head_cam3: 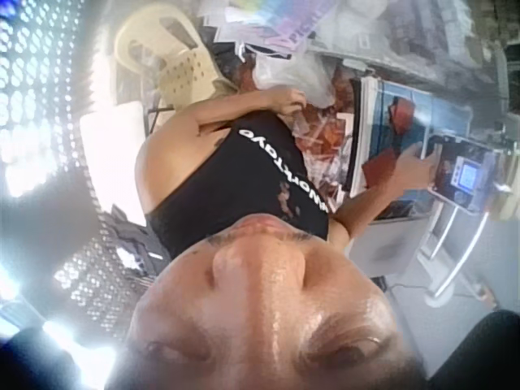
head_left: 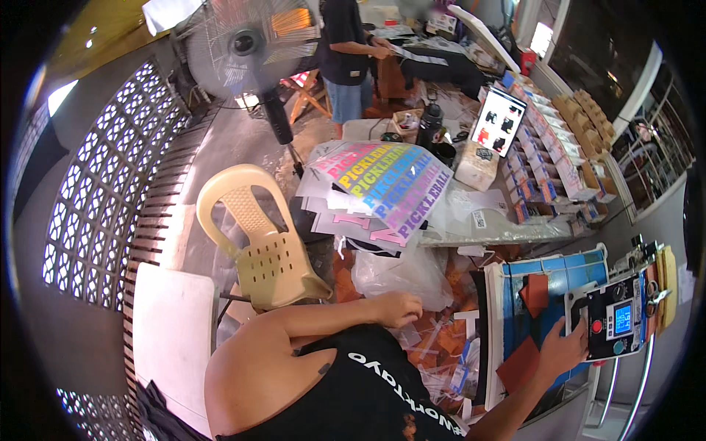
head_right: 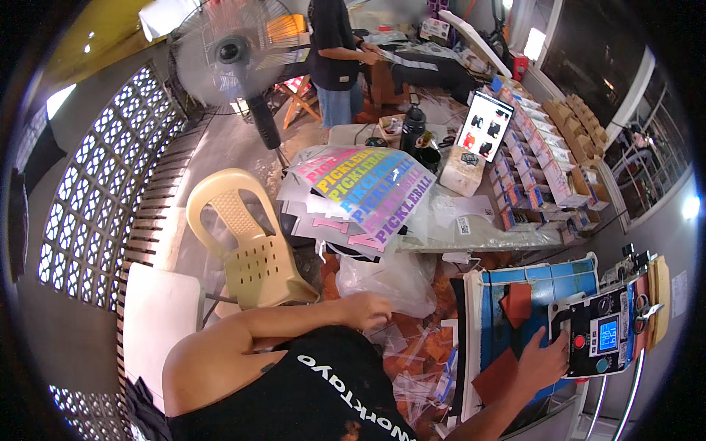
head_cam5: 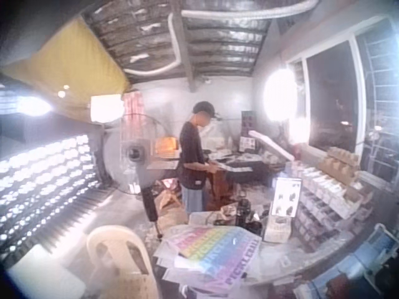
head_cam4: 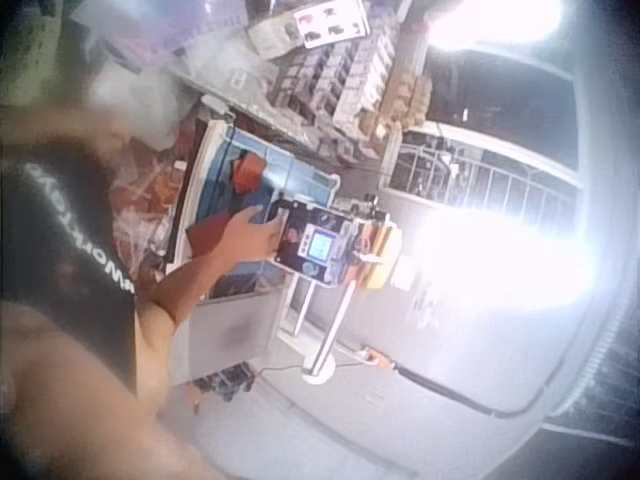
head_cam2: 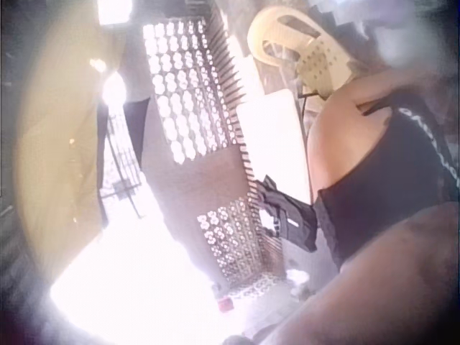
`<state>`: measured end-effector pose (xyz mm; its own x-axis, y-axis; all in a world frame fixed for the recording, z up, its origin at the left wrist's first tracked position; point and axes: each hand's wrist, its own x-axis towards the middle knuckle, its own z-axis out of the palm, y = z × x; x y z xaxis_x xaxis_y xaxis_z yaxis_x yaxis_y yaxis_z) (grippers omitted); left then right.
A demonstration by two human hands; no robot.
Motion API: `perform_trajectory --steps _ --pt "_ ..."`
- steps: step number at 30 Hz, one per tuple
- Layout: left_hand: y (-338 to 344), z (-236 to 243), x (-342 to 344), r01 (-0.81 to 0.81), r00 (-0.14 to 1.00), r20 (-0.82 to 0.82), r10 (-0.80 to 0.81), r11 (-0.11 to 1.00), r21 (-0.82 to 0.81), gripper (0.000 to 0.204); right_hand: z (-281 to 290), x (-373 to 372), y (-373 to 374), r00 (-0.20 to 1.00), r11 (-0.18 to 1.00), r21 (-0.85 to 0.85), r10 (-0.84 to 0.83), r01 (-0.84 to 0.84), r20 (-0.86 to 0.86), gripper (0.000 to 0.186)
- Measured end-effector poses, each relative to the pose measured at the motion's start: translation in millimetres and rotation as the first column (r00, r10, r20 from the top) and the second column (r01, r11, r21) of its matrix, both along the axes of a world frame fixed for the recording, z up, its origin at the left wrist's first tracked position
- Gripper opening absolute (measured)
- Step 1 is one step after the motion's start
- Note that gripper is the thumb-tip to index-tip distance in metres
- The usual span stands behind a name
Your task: The person positions a black shirt on a heat press, aligns a printed graphic on it using scissors to trim the edges, and then operates the machine to transfer the design.
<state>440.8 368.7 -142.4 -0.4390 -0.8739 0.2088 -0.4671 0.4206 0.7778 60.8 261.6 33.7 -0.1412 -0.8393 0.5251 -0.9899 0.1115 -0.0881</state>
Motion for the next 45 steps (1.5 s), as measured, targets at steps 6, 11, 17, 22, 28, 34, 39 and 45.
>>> perform_trajectory --steps 6,11,17,22,28,34,39,45 --pt "34 39 73 -0.389 0.92 -0.002 0.392 0.913 -0.123 0.011 57 44 -12 0.99 0.901 0.41 -0.121 0.143 -0.078 0.061" --pt "33 57 149 -0.65 0.76 -0.11 0.641 0.743 -0.159 0.011 67 66 -4 0.974 0.879 0.421 -0.209 0.225 -0.084 0.067" --pt "8 54 255 -0.733 0.678 -0.159 0.717 0.645 -0.216 0.01 39 50 -29 0.942 0.893 0.301 -0.316 0.336 -0.114 0.058" --pt "-16 61 298 -0.716 0.696 -0.155 0.701 0.66 -0.229 0.01 51 76 -34 0.89 0.824 0.336 -0.435 0.456 -0.14 0.054" --pt "-79 58 270 -0.461 0.886 -0.098 0.453 0.842 -0.278 0.011 36 58 -45 0.86 0.805 0.308 -0.496 0.507 -0.119 0.05" --pt "-109 46 161 0.165 0.976 -0.111 -0.186 0.97 -0.179 0.013 28 47 -57 0.788 0.739 0.278 -0.591 0.614 -0.171 0.044" --pt "-99 -18 93 0.592 0.789 0.025 -0.614 0.769 0.242 0.028 27 60 -54 0.852 0.839 0.144 -0.515 0.524 -0.096 0.039" --pt "-98 -141 26 0.519 0.6 -0.166 -0.782 0.223 0.825 0.058 9 46 -51 0.863 0.878 -0.083 -0.479 0.472 -0.162 0.028"
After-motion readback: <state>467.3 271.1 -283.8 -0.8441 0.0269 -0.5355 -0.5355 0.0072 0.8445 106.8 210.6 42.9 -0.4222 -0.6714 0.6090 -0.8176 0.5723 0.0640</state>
